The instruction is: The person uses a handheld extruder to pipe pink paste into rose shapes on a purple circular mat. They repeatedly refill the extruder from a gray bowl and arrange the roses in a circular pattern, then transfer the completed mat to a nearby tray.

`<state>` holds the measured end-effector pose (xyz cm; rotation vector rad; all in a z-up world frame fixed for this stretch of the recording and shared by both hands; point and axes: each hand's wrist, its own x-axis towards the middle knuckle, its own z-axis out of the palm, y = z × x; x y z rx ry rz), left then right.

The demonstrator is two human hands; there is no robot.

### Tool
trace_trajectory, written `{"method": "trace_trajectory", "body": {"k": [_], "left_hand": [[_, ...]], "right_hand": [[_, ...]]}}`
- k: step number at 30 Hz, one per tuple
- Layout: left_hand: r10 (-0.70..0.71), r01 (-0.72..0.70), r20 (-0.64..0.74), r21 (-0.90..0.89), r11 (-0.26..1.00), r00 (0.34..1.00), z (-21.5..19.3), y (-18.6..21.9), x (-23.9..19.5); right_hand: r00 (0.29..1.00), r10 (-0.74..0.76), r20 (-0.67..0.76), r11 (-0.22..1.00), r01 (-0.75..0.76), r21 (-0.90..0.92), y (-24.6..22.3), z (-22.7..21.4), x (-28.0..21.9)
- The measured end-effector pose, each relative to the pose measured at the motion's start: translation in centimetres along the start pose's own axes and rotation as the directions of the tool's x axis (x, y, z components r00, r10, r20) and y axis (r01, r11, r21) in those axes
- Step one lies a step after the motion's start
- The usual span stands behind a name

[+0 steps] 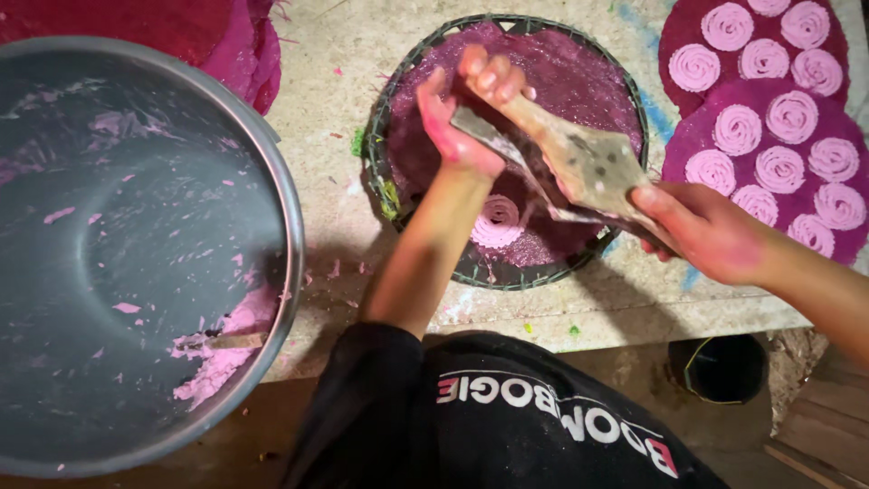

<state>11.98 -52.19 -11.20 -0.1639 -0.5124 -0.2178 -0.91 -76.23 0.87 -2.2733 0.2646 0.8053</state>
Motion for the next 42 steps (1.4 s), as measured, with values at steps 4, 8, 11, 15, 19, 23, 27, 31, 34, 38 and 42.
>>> {"method": "trace_trajectory", "body": {"k": [4,8,11,15,19,23,27,31,34,38,42], "left_hand": [[-0.02,0.019,0.074,0.011,1.0,0.997,-0.2,2.5,2.2],[-0.028,0.023,0.104,0.055,0.998,0.994,-0.8,5.8,2.3],[-0.001,0.014,-0.08,0.162,0.987,0.997,-3.1,7.8,0.8],[-0.006,0.464,-0.636,0.555,0.69,0.771,-8.3,8.8,-3.6],[-0.122,0.749,-0.739,0.653,0.109,0.662,-10.5,7.2,-9.4],[-0.125,0.575,-0.586,0.693,0.435,0.8,-7.8,6.5,-10.3],[0.007,0.605,-0.629,0.75,0.267,0.777,-3.0,6.5,-10.2],[0.068,0.481,-0.486,0.817,-0.318,0.871,0.9,6.6,-12.7],[0.086,0.323,-0.329,0.788,-0.524,0.941,2.9,6.0,-14.9],[0.031,0.041,-0.027,0.643,-0.765,0.999,4.5,4.9,-16.6],[-0.03,-0.03,0.009,0.551,-0.834,1.0,5.0,4.3,-16.7]], "right_hand": [[0.993,-0.114,-0.017,0.994,0.114,-0.002,-1.0,1.2,2.4],[0.976,-0.217,-0.003,0.976,0.217,0.021,-2.1,2.6,4.4],[0.952,-0.29,0.094,0.952,0.277,0.132,-2.5,2.8,5.3],[0.946,-0.307,0.105,0.945,0.29,0.149,-2.0,2.3,5.3],[0.933,-0.35,0.088,0.907,0.314,0.282,-1.0,2.5,5.5],[0.907,-0.418,0.052,0.87,0.383,0.312,-0.7,3.3,6.7],[0.915,-0.403,-0.005,0.859,0.38,0.344,-0.3,3.3,7.2],[0.912,-0.405,-0.07,0.87,0.407,0.278,0.9,2.8,6.0],[0.856,-0.508,-0.096,0.762,0.498,0.414,1.7,3.0,4.9],[0.843,-0.524,-0.124,0.718,0.515,0.469,2.7,3.8,3.5],[0.861,-0.493,-0.126,0.773,0.5,0.39,3.3,4.3,2.4]]}}
